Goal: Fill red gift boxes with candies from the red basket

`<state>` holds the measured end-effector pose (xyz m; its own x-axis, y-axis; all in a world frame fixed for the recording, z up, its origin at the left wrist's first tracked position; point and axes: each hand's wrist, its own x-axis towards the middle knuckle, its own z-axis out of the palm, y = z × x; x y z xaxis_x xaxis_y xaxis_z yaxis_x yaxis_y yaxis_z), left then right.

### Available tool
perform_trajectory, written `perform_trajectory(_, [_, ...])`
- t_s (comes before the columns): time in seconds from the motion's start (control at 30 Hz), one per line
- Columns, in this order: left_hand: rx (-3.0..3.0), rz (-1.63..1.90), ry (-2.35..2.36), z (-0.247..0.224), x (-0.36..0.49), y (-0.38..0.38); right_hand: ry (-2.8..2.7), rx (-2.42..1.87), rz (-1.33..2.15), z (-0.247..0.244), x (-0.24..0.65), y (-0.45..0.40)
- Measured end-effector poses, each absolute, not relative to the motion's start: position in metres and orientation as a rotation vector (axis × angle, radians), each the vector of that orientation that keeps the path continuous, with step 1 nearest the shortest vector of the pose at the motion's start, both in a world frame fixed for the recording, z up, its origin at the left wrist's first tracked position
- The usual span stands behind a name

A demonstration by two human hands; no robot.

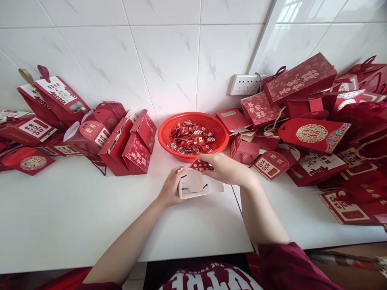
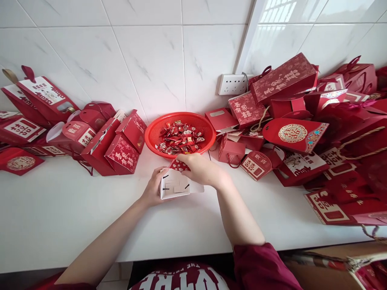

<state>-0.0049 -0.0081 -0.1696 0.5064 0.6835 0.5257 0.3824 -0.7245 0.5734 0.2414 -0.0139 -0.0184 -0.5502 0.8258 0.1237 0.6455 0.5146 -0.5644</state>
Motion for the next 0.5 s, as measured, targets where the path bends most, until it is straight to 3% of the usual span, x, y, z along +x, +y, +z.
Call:
perform_trajectory(0.3, [2.309,1.067,0.891,-0.1656,-0.0027,-0.0071,-2.376,-1.054,0.804,-0.0228,0.2429,-0.011])
perform_trajectory(0.5, [2.321,1.054,0.888,-0.1661,-0.0042,-0.0068,-2.212,-1.195,0.684,-0.0175,0.2441,-0.0067])
